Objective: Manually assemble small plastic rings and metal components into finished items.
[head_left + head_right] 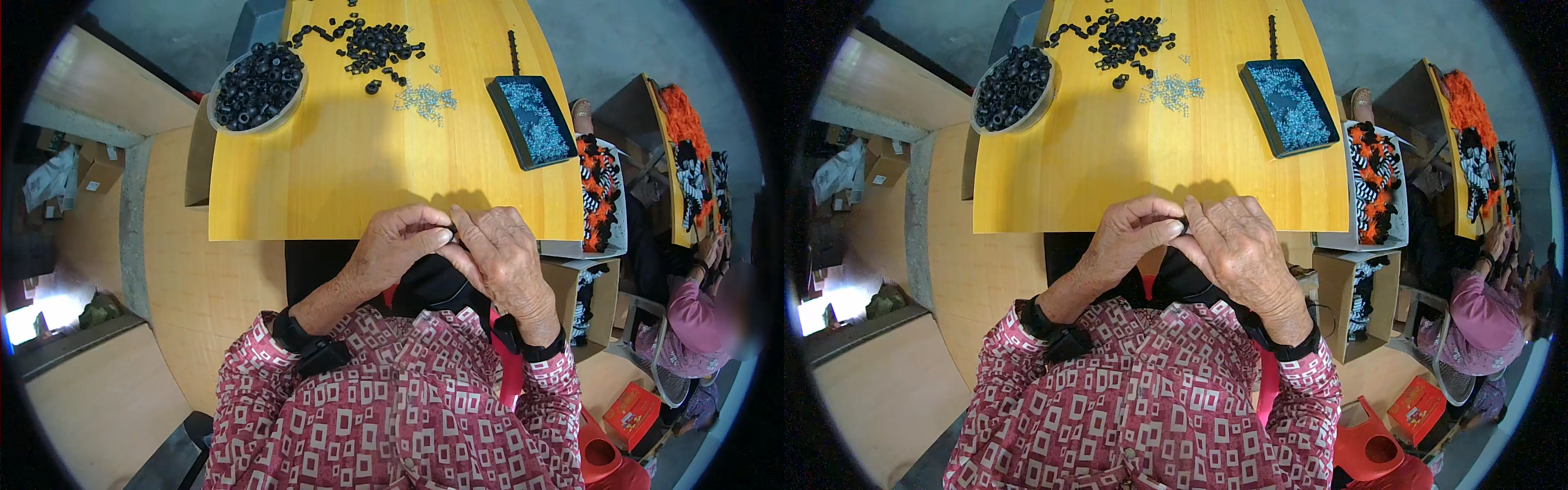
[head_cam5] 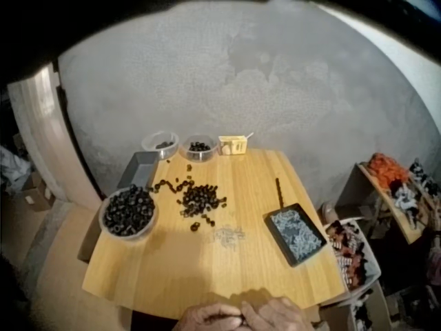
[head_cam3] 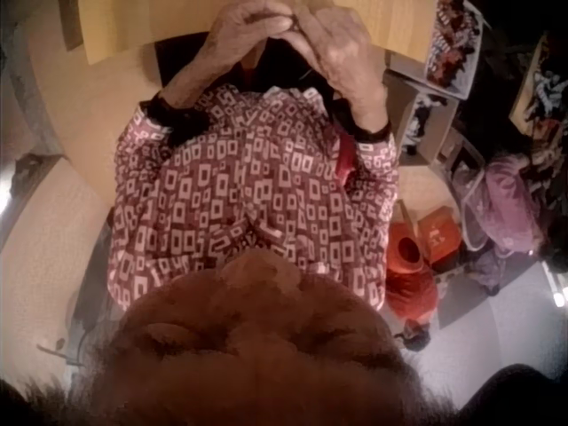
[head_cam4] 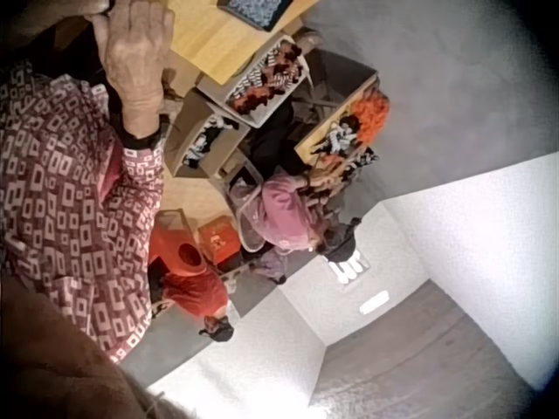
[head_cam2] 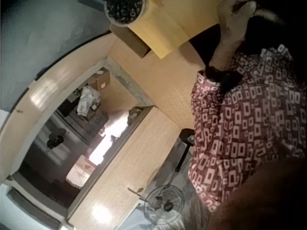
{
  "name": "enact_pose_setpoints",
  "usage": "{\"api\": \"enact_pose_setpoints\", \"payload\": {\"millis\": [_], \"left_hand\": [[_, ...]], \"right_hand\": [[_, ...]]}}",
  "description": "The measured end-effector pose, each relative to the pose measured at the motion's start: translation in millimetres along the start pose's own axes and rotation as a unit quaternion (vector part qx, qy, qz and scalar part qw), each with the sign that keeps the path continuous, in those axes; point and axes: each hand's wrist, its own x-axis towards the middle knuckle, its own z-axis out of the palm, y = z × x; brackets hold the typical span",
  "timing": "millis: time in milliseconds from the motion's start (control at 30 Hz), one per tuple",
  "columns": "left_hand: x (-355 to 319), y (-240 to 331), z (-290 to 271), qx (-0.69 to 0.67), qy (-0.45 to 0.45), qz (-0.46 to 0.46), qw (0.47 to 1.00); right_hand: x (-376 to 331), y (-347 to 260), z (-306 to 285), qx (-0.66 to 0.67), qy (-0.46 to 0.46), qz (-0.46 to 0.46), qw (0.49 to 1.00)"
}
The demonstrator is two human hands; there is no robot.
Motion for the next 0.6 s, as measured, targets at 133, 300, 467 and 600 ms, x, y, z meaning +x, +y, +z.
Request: {"api": "enact_pose_setpoints", "payload": {"millis": [133, 300, 467, 600], "left_hand": [[0.7, -3.5, -4.3, -0.047, -0.002, -0.029, 0.998], [1.3, 1.3, -3.3, -0.059, -0.010, -0.065, 0.996], [1.5, -0.4, -4.6, -0.070, -0.021, -0.062, 0.995], [0.7, -2.4, -3.5, -0.080, -0.020, -0.022, 0.996]], "right_hand": [[2.2, 3.4, -6.2, 0.097, 0.028, 0.022, 0.995], [1.4, 14.6, -2.8, 0.204, 0.041, 0.040, 0.977], [0.6, 15.5, -2.5, 0.216, 0.032, 0.054, 0.974], [-2.1, 15.9, 2.2, 0.233, 0.055, 0.048, 0.970]]}}
